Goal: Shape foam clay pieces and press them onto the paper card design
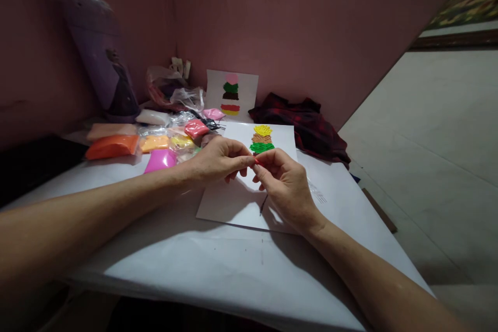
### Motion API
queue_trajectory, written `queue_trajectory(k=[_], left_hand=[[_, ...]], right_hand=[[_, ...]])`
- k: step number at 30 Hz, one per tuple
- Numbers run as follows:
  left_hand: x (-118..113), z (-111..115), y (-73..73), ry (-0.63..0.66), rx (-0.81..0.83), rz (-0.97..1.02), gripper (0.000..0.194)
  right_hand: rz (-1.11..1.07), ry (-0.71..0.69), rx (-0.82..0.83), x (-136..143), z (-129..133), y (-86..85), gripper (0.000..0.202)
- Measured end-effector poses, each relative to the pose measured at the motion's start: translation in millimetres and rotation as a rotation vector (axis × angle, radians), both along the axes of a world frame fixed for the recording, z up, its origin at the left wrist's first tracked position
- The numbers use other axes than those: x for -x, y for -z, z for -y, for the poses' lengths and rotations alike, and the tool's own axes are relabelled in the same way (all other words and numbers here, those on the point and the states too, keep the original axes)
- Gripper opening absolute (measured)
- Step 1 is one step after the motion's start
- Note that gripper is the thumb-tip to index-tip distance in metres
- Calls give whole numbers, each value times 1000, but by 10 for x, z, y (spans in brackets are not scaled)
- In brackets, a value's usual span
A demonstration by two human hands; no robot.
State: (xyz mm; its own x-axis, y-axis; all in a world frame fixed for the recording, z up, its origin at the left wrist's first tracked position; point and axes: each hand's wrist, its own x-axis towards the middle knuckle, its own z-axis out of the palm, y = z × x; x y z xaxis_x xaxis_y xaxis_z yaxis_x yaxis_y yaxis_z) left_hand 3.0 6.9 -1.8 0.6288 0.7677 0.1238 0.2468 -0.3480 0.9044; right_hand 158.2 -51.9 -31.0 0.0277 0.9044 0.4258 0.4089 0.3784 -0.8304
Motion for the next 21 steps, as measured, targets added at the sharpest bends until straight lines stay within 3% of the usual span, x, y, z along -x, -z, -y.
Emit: queue_trajectory(k=[7, 17, 21], left_hand=[[-24, -19, 34, 24, -18, -7, 20], [-15, -14, 8, -175, -17, 109, 14], [-2, -24, 16, -103, 11, 149, 16]], right_hand=[[61, 38, 10, -10, 8, 2, 3], [10, 101, -10, -24, -15, 8, 1], [-8, 77, 10, -27, -26, 11, 2]])
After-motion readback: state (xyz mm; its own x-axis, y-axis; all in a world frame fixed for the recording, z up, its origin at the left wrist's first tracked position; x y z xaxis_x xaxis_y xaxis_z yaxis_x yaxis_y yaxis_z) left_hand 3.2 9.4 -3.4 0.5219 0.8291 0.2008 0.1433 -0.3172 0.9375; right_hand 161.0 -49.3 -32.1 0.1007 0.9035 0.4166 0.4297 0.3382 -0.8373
